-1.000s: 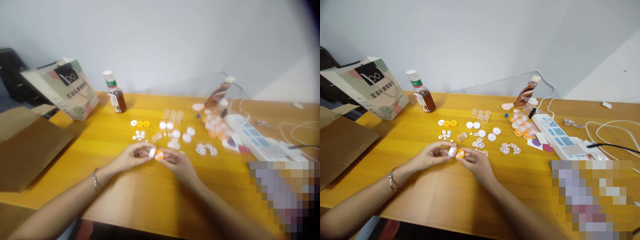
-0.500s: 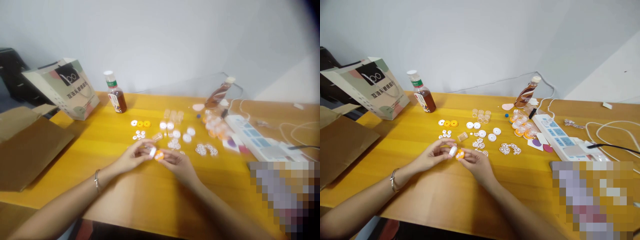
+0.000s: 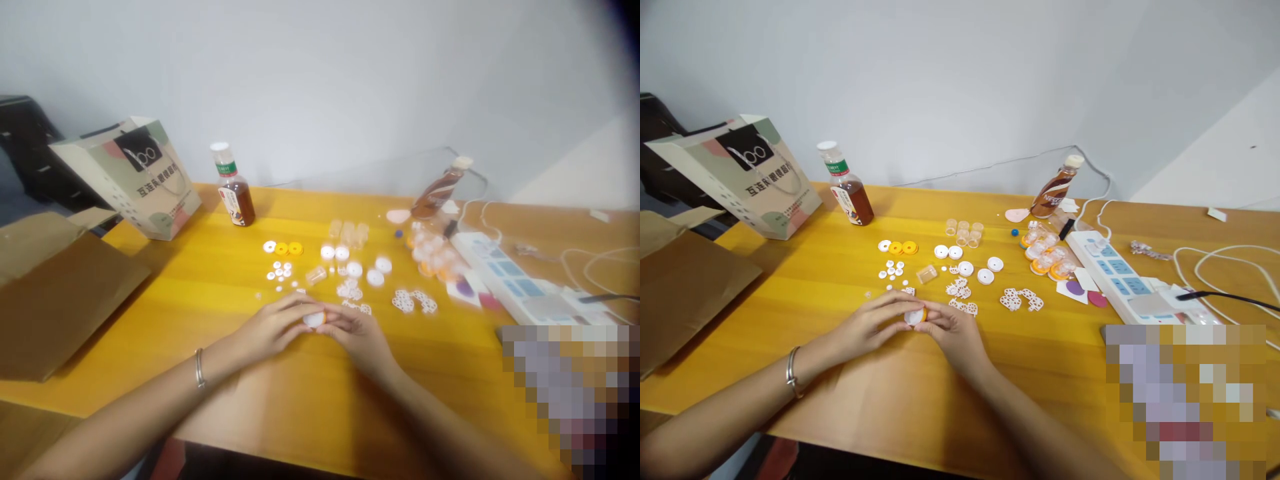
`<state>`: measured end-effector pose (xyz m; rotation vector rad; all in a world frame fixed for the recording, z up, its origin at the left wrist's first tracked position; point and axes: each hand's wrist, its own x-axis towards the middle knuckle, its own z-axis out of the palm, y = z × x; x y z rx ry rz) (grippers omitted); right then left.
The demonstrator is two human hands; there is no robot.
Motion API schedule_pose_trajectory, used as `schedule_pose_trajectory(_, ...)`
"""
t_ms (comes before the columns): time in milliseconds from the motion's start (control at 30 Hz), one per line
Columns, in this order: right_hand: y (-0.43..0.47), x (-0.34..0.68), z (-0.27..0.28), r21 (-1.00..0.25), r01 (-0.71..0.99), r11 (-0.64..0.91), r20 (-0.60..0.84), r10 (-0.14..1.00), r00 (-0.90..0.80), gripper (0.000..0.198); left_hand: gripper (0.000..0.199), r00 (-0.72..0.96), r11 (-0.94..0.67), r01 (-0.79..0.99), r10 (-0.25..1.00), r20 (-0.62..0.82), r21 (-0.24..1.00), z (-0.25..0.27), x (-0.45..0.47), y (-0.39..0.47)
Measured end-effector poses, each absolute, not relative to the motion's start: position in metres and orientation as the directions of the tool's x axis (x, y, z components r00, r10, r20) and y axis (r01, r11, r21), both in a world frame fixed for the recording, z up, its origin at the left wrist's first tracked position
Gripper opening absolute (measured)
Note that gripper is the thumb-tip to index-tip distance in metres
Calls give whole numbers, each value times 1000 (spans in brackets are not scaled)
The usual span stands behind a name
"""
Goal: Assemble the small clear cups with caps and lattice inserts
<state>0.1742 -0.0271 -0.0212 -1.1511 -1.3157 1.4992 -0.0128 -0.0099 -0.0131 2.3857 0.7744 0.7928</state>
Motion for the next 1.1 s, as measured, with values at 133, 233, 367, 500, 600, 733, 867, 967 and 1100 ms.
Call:
schedule_pose_trajectory(133, -27, 174, -22, -990, -16, -142, -133, 960, -245, 26, 38, 675, -697, 356, 652, 344, 622, -13, -14, -9)
schedule_pose_trajectory(233, -28, 173, -23, -988, -43, -149, -134, 961, -240, 21, 38, 689, -703, 342, 639, 342, 623, -12, -14, -8)
schedule_pose_trajectory(367, -28, 173, -23, -982, -66, -178, -158, 960, -231, 20, 37, 711, -709, 306, 614, 342, 635, -12, -16, -7)
schedule_pose_trajectory(500, -29, 172, -21, -977, -61, -202, -184, 957, -223, 20, 35, 728, -730, 300, 591, 347, 614, -14, -18, -5)
schedule_pose_trajectory(600, -30, 171, -20, -975, -61, -213, -195, 955, -225, 20, 34, 720, -734, 329, 602, 344, 595, -15, -19, -5)
schedule_pose_trajectory(733, -31, 170, -21, -972, -61, -228, -208, 950, -232, 21, 34, 712, -711, 388, 635, 300, 586, -12, -19, -7)
schedule_pose_trajectory(867, -32, 170, -21, -973, -67, -222, -201, 951, -236, 21, 33, 709, -695, 416, 652, 269, 587, -8, -18, -9)
schedule_pose_trajectory(967, -33, 170, -20, -975, -65, -214, -192, 950, -247, 20, 33, 706, -692, 415, 654, 270, 591, -8, -18, -10)
schedule_pose_trajectory(1100, -33, 170, -24, -972, -92, -215, -187, 950, -249, 19, 33, 689, -677, 438, 675, 263, 591, -10, -18, -12)
